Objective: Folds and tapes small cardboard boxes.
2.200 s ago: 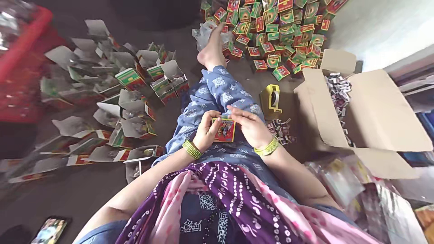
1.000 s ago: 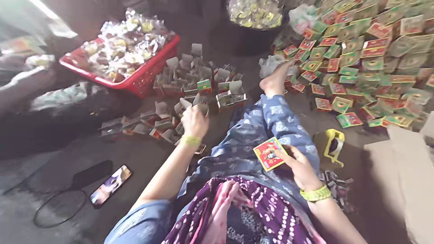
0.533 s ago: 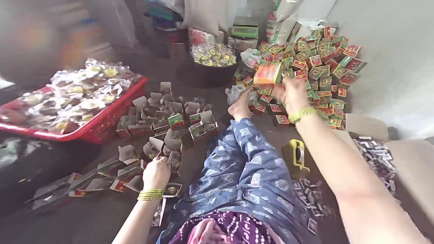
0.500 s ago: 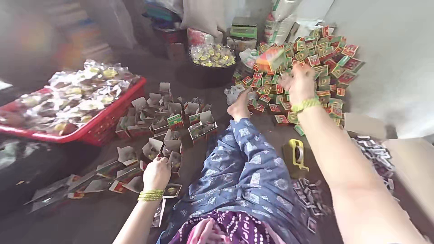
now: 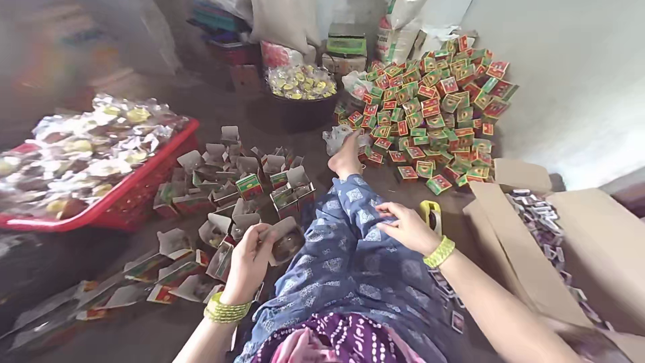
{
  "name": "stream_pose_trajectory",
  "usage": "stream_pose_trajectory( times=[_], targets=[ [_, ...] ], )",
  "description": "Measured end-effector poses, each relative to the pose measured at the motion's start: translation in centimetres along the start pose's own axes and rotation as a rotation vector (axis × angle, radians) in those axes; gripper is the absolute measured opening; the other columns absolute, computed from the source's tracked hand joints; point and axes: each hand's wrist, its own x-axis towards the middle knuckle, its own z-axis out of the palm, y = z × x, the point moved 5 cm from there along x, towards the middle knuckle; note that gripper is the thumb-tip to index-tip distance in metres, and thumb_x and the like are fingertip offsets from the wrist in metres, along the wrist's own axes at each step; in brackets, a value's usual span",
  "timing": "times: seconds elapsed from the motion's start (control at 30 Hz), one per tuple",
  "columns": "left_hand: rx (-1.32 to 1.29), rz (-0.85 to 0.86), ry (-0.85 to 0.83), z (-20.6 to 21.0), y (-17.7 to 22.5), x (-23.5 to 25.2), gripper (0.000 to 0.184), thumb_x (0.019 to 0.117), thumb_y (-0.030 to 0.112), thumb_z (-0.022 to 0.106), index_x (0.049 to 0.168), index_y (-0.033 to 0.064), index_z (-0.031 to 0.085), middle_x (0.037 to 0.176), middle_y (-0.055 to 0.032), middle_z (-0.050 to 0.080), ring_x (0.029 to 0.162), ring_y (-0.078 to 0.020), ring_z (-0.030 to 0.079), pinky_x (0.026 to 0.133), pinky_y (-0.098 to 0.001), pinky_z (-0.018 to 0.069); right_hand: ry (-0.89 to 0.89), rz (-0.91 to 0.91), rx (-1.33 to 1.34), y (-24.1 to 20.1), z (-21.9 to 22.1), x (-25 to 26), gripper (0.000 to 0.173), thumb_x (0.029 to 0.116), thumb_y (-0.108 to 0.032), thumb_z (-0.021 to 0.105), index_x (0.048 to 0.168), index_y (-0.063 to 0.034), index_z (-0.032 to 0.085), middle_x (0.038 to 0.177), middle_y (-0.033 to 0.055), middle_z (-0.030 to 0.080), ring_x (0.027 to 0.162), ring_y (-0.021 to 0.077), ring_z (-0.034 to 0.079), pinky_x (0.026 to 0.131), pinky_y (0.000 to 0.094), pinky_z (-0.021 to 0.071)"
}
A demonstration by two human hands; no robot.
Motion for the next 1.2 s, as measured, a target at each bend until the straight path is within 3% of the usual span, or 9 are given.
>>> stream_pose_trajectory(
  times=[0.2, 0.33, 0.4, 0.5, 0.57, 0.63, 0.7, 0.87, 1.2],
  targets=[
    [-0.513, -0.171, -0.288, 7.0, 5.7, -0.1, 0.018, 0.0999, 0.013, 0.062, 0.113, 0.0020, 0.063, 0.098, -0.0013, 0.069, 0.087, -0.0086, 0.068, 0.078, -0.0273, 0.0598, 0.311, 0.345, -0.096, 8.8, -5.0, -7.3, 0.037, 0.0957, -0.023, 0.068, 0.127, -0.0036, 0.066, 0.121, 0.0128, 0.071, 0.106, 0.0205, 0.071, 0.096, 0.0398, 0.0579],
    [-0.713, -0.422, -0.510, 13.4, 6.0, -3.5, 0.018, 0.1021, 0.012, 0.058, 0.116, 0.0001, 0.059, 0.098, -0.0048, 0.071, 0.089, -0.0138, 0.070, 0.082, -0.0332, 0.0605, 0.255, 0.685, -0.173, 15.4, -6.3, -12.4, 0.032, 0.0983, -0.018, 0.065, 0.127, -0.0023, 0.066, 0.120, 0.0149, 0.071, 0.112, 0.0253, 0.069, 0.101, 0.0465, 0.0531],
    [-0.749, -0.523, -0.545, 15.5, 5.3, -5.1, 0.023, 0.1074, 0.017, 0.047, 0.121, -0.0003, 0.055, 0.104, -0.0067, 0.068, 0.094, -0.0152, 0.069, 0.085, -0.0359, 0.0600, 0.134, 0.814, -0.235, 18.1, -5.3, -14.3, 0.032, 0.0981, -0.016, 0.065, 0.128, -0.0033, 0.067, 0.122, 0.0174, 0.071, 0.117, 0.0312, 0.067, 0.104, 0.0530, 0.0501],
    [-0.766, -0.641, -0.650, 16.2, 4.8, -6.7, 0.067, 0.1092, 0.050, 0.015, 0.148, 0.0024, 0.041, 0.134, -0.0089, 0.063, 0.122, -0.0165, 0.063, 0.103, -0.0402, 0.0546, -0.069, 0.914, -0.340, 21.8, -2.5, -16.3, 0.038, 0.0931, -0.013, 0.066, 0.129, -0.0022, 0.066, 0.124, 0.0262, 0.067, 0.119, 0.0434, 0.063, 0.101, 0.0647, 0.0471],
    [-0.772, -0.554, -0.812, 16.2, 4.4, -7.7, 0.087, 0.0996, 0.071, 0.035, 0.152, 0.0025, 0.031, 0.138, -0.0049, 0.060, 0.127, -0.0127, 0.059, 0.107, -0.0362, 0.0519, -0.117, 0.887, -0.307, 23.4, -0.4, -16.9, 0.037, 0.0947, -0.019, 0.066, 0.129, -0.0035, 0.067, 0.124, 0.0253, 0.068, 0.120, 0.0433, 0.063, 0.103, 0.0648, 0.0467],
    [-0.692, -0.419, -0.933, 16.7, 4.2, -8.0, 0.094, 0.0811, 0.052, 0.082, 0.145, -0.0016, 0.039, 0.128, -0.0060, 0.067, 0.119, -0.0136, 0.065, 0.105, -0.0357, 0.0545, -0.104, 0.829, -0.268, 24.1, 1.1, -16.7, 0.036, 0.0985, -0.028, 0.066, 0.124, -0.0030, 0.070, 0.124, 0.0259, 0.067, 0.120, 0.0439, 0.063, 0.105, 0.0639, 0.0460],
    [-0.525, -0.266, -0.991, 17.1, 4.3, -8.0, 0.097, 0.0676, 0.034, 0.096, 0.141, -0.0020, 0.044, 0.124, -0.0048, 0.069, 0.115, -0.0121, 0.067, 0.105, -0.0349, 0.0551, -0.045, 0.830, -0.307, 24.6, 2.1, -16.2, 0.044, 0.1001, -0.037, 0.063, 0.121, 0.0005, 0.071, 0.128, 0.0289, 0.064, 0.124, 0.0465, 0.058, 0.107, 0.0634, 0.0440],
    [-0.640, -0.230, -0.865, 17.8, 6.0, -6.9, 0.090, 0.0694, 0.011, 0.094, 0.141, -0.0045, 0.042, 0.126, -0.0100, 0.068, 0.117, -0.0201, 0.067, 0.104, -0.0404, 0.0573, 0.056, 1.003, -0.366, 25.7, 3.2, -15.2, 0.058, 0.0942, -0.047, 0.068, 0.126, 0.0014, 0.068, 0.132, 0.0309, 0.061, 0.127, 0.0483, 0.056, 0.105, 0.0651, 0.0443],
    [-0.620, -0.152, -0.620, 19.9, 2.9, -5.2, 0.076, 0.0714, 0.014, 0.094, 0.133, -0.0060, 0.054, 0.123, -0.0119, 0.069, 0.117, -0.0206, 0.067, 0.105, -0.0412, 0.0559, 0.253, 0.860, -0.179, 21.6, 1.5, -13.3, 0.051, 0.0928, -0.031, 0.073, 0.129, 0.0030, 0.062, 0.118, 0.0275, 0.068, 0.114, 0.0438, 0.065, 0.101, 0.0636, 0.0477]
  ],
)
